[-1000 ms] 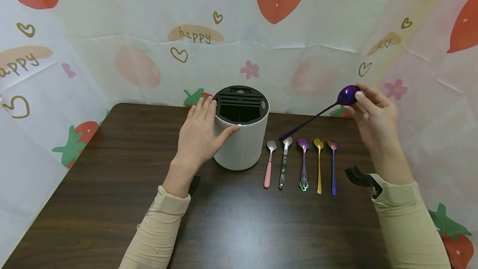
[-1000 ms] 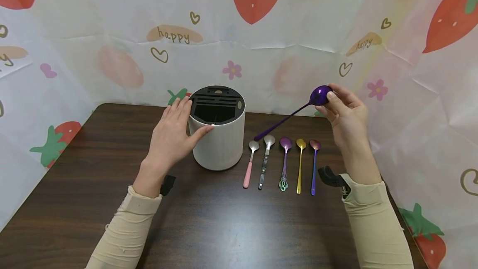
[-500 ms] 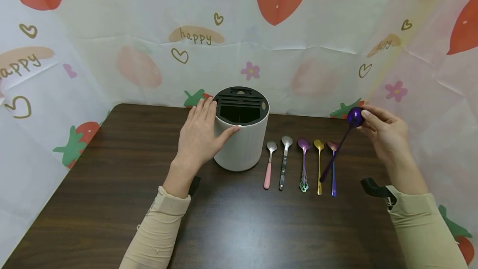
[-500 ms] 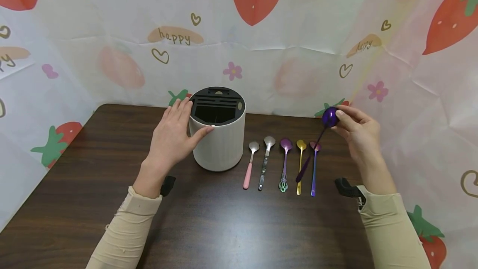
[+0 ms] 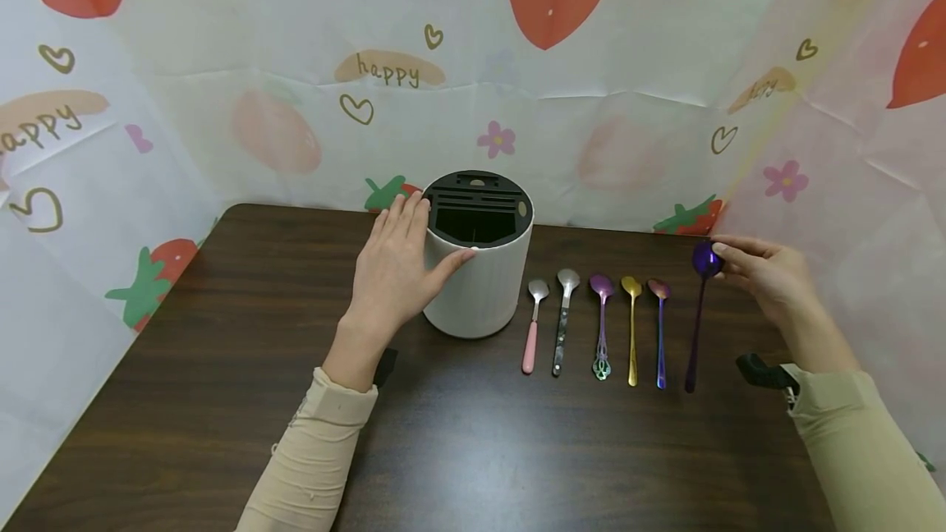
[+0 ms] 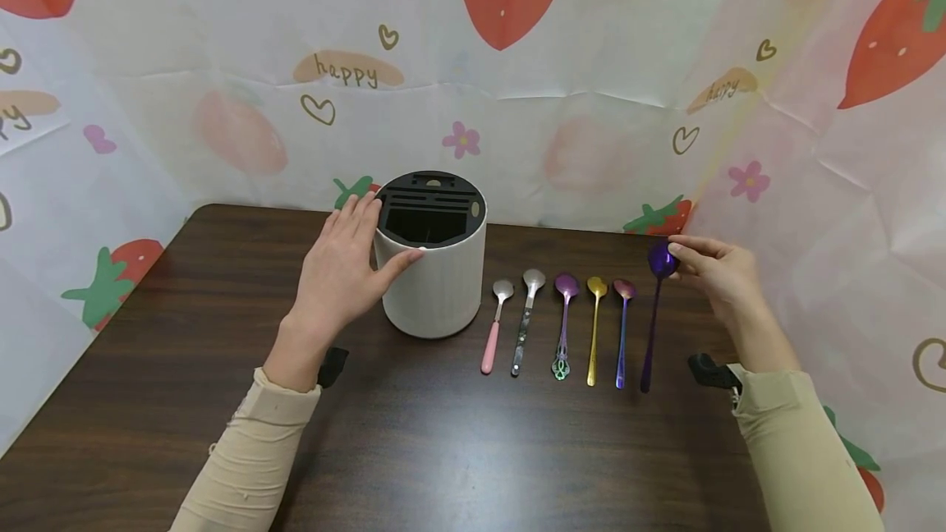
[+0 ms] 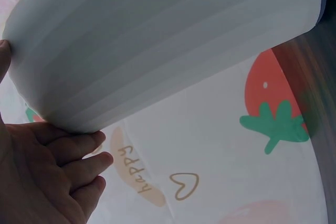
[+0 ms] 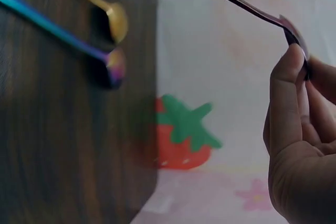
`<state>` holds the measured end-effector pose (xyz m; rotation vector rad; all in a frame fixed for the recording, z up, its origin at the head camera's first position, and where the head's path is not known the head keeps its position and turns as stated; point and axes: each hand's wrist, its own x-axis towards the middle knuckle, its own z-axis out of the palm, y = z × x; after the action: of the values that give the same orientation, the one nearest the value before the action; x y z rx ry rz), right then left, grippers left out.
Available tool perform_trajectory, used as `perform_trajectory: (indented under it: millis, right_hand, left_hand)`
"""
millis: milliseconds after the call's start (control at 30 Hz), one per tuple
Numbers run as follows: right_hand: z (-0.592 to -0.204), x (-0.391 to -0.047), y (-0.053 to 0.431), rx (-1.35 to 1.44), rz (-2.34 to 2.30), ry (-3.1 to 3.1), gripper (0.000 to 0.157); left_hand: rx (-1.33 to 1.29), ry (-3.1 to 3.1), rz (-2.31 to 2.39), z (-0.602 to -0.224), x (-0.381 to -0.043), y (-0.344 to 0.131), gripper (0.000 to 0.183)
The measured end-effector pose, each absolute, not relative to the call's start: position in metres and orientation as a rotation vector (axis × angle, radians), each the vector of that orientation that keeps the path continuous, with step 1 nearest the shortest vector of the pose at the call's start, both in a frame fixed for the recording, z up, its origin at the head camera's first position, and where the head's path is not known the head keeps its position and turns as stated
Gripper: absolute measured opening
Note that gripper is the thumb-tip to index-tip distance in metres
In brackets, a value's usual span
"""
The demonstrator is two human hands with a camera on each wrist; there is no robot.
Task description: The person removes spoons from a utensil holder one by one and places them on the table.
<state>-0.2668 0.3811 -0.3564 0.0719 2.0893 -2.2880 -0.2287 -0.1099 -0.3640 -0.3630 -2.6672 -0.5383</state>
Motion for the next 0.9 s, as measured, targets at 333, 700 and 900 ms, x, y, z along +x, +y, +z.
perform_trajectory:
  millis: [333,700,900]
  right_hand:
    - [-0.389,-0.288,0.405,0.193,-2.164,2.000,0.021]
    - [-0.415,-0.304,0.415,0.266,-2.119,1.916,0.029]
    - [-0.430,-0.310,0.417,0.302,-2.117,1.890,0.032]
  left_hand:
    - [-0.365,-2.665,-0.530,-0.364,-0.229,-0.110,0.097]
    - [-0.358,-2.652,-0.531,-0.366,-0.228,-0.110,0.097]
    - [-0.359,-2.637,-0.527,-0.366,-0.229,-0.110,0.096]
